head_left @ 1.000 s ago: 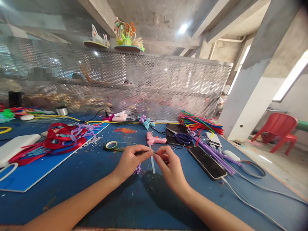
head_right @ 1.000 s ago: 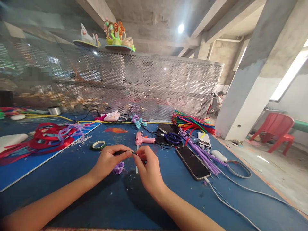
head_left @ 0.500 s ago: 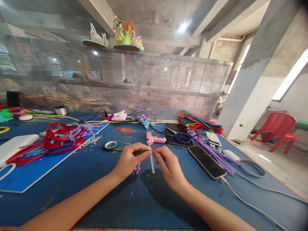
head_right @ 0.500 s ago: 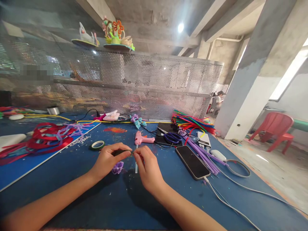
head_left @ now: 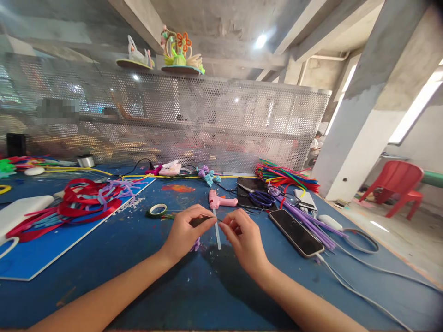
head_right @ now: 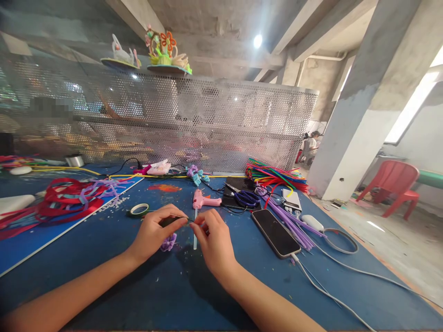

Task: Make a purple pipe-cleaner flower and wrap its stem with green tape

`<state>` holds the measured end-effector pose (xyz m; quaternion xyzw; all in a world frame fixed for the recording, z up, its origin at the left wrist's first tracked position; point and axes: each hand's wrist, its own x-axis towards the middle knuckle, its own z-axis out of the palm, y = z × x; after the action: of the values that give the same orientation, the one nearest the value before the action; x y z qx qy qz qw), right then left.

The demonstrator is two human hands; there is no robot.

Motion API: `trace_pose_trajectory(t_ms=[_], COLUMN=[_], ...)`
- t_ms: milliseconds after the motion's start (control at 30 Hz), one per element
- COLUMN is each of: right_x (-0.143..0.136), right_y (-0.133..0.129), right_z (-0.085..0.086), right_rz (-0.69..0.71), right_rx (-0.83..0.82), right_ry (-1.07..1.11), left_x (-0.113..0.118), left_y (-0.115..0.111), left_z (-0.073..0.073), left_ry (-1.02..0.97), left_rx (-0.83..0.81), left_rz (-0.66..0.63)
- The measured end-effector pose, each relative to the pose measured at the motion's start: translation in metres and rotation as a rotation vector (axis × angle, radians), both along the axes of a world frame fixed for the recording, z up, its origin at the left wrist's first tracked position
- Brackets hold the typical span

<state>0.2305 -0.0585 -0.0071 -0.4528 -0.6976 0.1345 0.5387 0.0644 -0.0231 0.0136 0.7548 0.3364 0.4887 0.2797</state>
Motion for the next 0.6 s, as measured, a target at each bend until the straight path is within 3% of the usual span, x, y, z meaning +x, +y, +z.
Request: trace_pose_trajectory(t_ms=[300, 500, 600], right_x=[0.004, 0.006, 0.008], right_y=[0.0, 0.001, 0.002], right_z=[-0.003, 0.004, 0.008], right_rz=[-0.039, 0.007, 0.106], right_rx=[0.097, 0.213, 0.173], right_ry=[-0.149, -0.253, -0.194], left_x=[0.001, 0.001, 0.001], left_y=[-0.002, -0.002, -0.002], left_z=[-0.002, 0.001, 0.002], left_ry=[0.14, 0.062, -0.004], left_rx=[0.175, 0.156, 0.098], left_rz=[-0.014, -0.074, -0.115])
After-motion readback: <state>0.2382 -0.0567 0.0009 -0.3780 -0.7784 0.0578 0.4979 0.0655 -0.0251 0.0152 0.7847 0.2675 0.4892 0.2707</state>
